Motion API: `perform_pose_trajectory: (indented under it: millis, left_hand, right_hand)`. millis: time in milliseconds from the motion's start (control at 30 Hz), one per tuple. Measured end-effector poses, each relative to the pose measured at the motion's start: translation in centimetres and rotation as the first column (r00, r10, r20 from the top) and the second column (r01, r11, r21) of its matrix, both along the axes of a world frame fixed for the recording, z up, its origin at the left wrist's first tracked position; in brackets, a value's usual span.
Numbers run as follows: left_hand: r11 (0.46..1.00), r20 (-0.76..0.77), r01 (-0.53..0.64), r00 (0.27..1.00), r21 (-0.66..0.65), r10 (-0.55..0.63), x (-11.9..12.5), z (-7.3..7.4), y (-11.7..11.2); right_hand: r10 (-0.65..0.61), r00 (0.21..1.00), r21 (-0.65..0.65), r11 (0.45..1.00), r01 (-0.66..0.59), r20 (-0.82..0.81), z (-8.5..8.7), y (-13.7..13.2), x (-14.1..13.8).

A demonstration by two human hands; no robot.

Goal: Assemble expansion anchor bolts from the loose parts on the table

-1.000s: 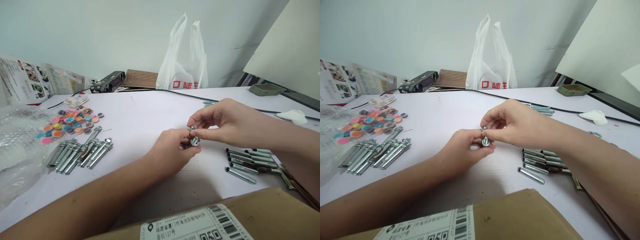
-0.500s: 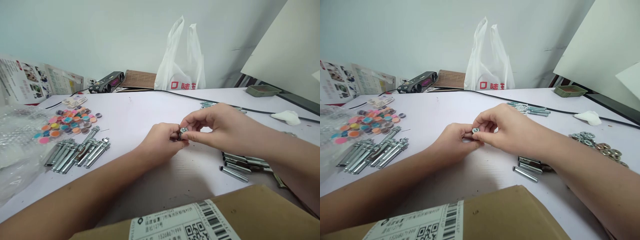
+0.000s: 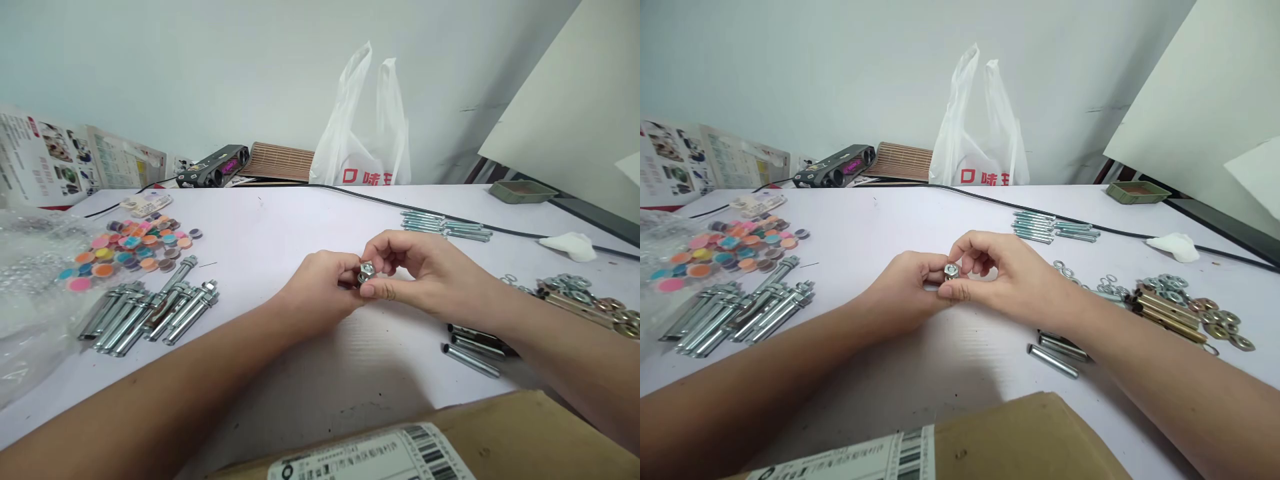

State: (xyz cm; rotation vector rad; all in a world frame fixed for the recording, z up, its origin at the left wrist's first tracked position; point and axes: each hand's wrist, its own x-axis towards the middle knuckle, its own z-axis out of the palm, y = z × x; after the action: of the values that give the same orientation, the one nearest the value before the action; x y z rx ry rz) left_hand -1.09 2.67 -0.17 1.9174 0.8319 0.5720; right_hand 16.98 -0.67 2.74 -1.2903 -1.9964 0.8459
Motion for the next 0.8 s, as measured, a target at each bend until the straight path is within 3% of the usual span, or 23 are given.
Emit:
perform_pose_trajectory:
  millis: [167,400,533,700,800]
  left_hand:
    - [1.0,-0.02,-0.013,1.0,0.001,0.013,0.02,0.31,-0.16]
    - [0.998,0.004,0.0,1.0,-0.07,0.0,-0.08,0.21,-0.09]
    - [0.997,0.044,0.031,0.999,-0.073,-0.028,-0.09,-0.14,0.08]
    - [0.99,0.063,0.032,0.998,-0.138,-0.023,-0.07,-0.18,0.08]
    - [0.993,0.054,0.025,0.998,-0.116,-0.018,-0.08,-0.01,0.02]
  right_hand:
    - [0.058,0.997,0.07,0.996,-0.062,0.05,0.2,0.05,0.61]
    - [-0.056,0.998,0.13,0.99,0.059,-0.023,0.2,-0.3,0.67]
    - [0.034,0.999,0.129,0.991,-0.036,0.013,0.54,-0.7,0.49]
    - [-0.138,0.989,0.184,0.975,0.127,0.048,0.85,-0.75,0.38]
    - [-0.013,0.998,0.113,0.994,0.006,0.059,0.76,-0.69,0.14]
